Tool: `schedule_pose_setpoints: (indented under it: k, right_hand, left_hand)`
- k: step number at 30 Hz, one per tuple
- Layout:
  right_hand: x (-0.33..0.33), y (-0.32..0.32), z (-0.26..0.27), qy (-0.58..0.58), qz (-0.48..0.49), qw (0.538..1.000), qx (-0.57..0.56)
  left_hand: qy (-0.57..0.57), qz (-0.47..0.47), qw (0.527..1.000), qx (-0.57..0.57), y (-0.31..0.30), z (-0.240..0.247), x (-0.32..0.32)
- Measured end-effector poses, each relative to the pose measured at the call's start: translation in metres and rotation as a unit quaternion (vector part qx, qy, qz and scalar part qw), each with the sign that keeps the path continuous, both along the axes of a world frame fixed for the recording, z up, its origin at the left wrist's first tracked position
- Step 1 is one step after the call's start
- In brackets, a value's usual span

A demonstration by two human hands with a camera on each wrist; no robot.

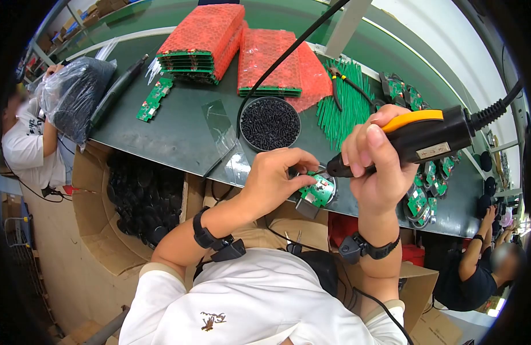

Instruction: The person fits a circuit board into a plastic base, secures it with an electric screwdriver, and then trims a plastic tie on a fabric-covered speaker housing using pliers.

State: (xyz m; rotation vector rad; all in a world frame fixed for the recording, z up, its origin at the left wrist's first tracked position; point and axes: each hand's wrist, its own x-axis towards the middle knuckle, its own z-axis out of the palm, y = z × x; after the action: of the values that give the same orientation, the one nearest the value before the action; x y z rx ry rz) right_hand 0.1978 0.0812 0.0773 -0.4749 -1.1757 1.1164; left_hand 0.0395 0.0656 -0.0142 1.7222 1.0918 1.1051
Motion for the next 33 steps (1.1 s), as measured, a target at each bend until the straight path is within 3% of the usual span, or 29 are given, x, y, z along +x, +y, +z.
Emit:
schedule_pose_setpoints:
  k: [2, 4, 8, 11, 33]
  right_hand:
    - [0.001, -0.001, -0.001, -0.008, -0.016, 1.000, 0.002]
    - [0.001, -0.002, -0.002, -0.016, -0.032, 0.999, 0.005]
    - [0.000, -0.004, -0.009, -0.033, -0.040, 0.999, 0.003]
    - [-0.002, -0.004, -0.014, -0.034, -0.039, 0.999, 0.001]
    - [-0.005, -0.002, -0.025, -0.053, -0.048, 0.997, -0.027]
  left_hand:
    - [0.013, 0.010, 1.000, -0.002, -0.002, -0.002, -0.001]
    - [0.079, 0.005, 0.985, 0.155, -0.007, -0.010, -0.007]
    - [0.145, -0.045, 0.973, 0.172, -0.027, -0.005, -0.007]
    - [0.177, -0.029, 0.968, 0.178, -0.033, -0.005, -0.004]
    - [0.196, -0.035, 0.963, 0.182, -0.032, 0.003, -0.004]
